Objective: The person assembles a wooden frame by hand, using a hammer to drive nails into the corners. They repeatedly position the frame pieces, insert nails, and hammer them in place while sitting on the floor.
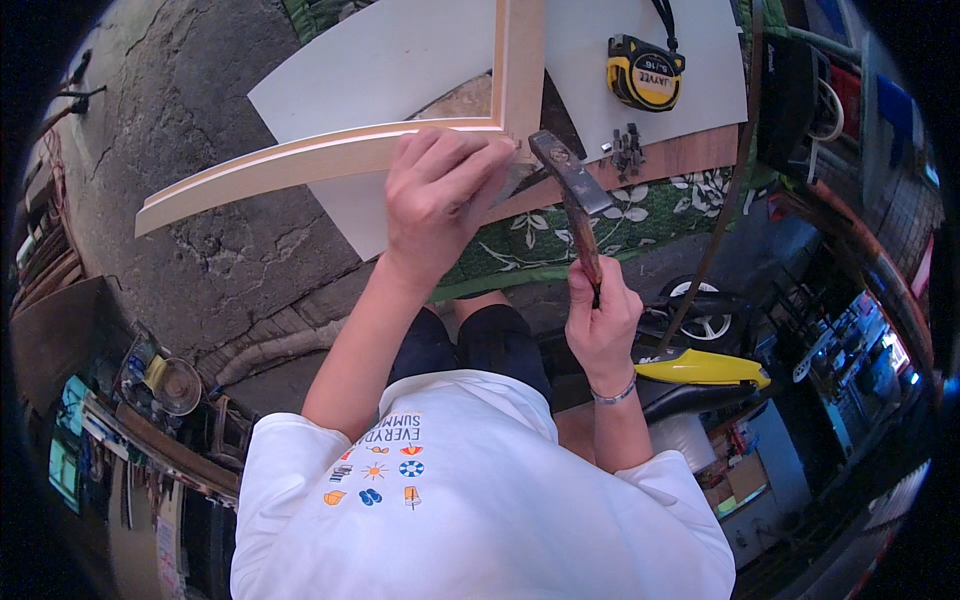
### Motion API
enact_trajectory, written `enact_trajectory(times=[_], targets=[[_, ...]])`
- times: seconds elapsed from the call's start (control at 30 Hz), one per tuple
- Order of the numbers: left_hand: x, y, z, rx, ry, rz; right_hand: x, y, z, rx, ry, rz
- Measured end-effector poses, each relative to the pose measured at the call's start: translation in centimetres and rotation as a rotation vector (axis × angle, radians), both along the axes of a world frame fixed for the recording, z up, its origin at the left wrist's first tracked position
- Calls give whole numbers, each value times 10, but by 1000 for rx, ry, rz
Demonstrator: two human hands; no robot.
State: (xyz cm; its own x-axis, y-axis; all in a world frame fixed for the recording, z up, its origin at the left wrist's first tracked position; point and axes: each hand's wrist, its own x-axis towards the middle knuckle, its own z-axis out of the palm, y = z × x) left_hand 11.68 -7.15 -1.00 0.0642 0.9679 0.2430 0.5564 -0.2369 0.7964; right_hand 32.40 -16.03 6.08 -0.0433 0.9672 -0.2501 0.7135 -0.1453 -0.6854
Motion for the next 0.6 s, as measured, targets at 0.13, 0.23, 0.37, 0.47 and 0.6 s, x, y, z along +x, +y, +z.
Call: enact_trajectory(times=[0.13, 0.23, 0.37, 0.47, 0.6], targets=[[-1, 1, 1, -6, -1, -3, -2, 1, 0, 18, -47, 4], [-1, 1, 3, -7, -1, -5, -5, -1, 5, 22, -69, -23], [1, 1, -1, 13, -3, -4, -4, -8, 3, 24, -102, -10], [1, 1, -6, 48, -21, -5, 0, -8, 1, -24, -154, 2], [0, 1, -5, 49, -15, -4, -1, -6, 15, 52, -116, -25]])
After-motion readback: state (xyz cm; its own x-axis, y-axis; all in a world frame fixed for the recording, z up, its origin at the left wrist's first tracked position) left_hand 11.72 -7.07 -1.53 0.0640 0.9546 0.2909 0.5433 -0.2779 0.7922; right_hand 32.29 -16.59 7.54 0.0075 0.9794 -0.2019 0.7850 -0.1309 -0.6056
